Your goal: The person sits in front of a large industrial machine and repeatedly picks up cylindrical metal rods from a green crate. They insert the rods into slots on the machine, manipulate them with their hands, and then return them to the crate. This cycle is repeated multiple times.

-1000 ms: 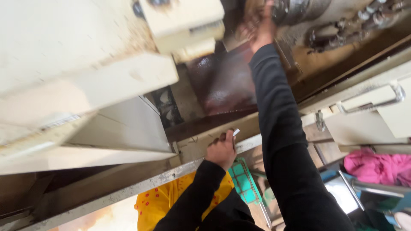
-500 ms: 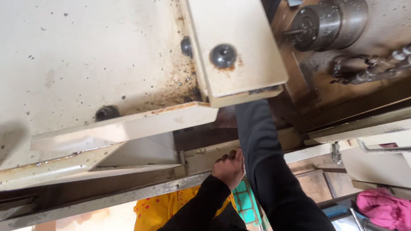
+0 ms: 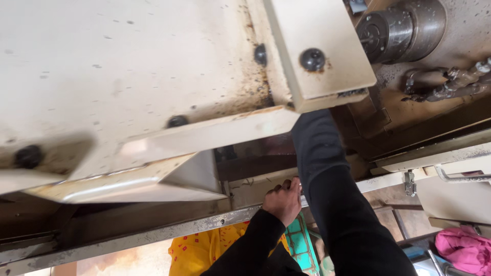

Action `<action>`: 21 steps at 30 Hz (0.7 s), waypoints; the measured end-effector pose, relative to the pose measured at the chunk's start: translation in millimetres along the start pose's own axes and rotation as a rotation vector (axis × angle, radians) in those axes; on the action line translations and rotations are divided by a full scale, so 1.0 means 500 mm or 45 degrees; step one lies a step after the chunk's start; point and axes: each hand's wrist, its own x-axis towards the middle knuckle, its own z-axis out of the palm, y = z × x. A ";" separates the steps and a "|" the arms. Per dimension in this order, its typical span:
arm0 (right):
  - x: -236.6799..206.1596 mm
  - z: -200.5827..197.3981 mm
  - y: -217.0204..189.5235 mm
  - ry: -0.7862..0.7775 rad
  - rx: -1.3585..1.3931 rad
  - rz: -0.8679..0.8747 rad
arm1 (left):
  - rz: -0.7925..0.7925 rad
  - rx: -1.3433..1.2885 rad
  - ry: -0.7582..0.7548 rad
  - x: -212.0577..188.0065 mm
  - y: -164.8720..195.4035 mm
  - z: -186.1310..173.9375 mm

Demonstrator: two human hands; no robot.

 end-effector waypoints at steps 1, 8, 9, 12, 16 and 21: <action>0.009 0.007 -0.007 -0.002 -0.022 -0.002 | -0.002 0.001 -0.006 0.001 0.000 0.002; -0.122 -0.029 -0.104 0.107 -0.744 -0.308 | -0.065 -0.159 0.066 0.000 -0.004 0.031; -0.186 -0.070 -0.143 0.207 -0.906 -0.523 | -0.072 -0.155 0.003 0.004 -0.006 0.036; -0.356 -0.225 -0.288 0.964 -1.257 -1.324 | -0.129 -0.155 -0.145 0.005 -0.009 0.048; -0.472 -0.396 -0.424 1.433 -1.327 -1.388 | -0.161 -0.224 -0.126 0.002 -0.007 0.061; -0.474 -0.417 -0.440 1.047 -1.099 -1.192 | -0.073 -0.220 0.049 -0.002 -0.010 0.065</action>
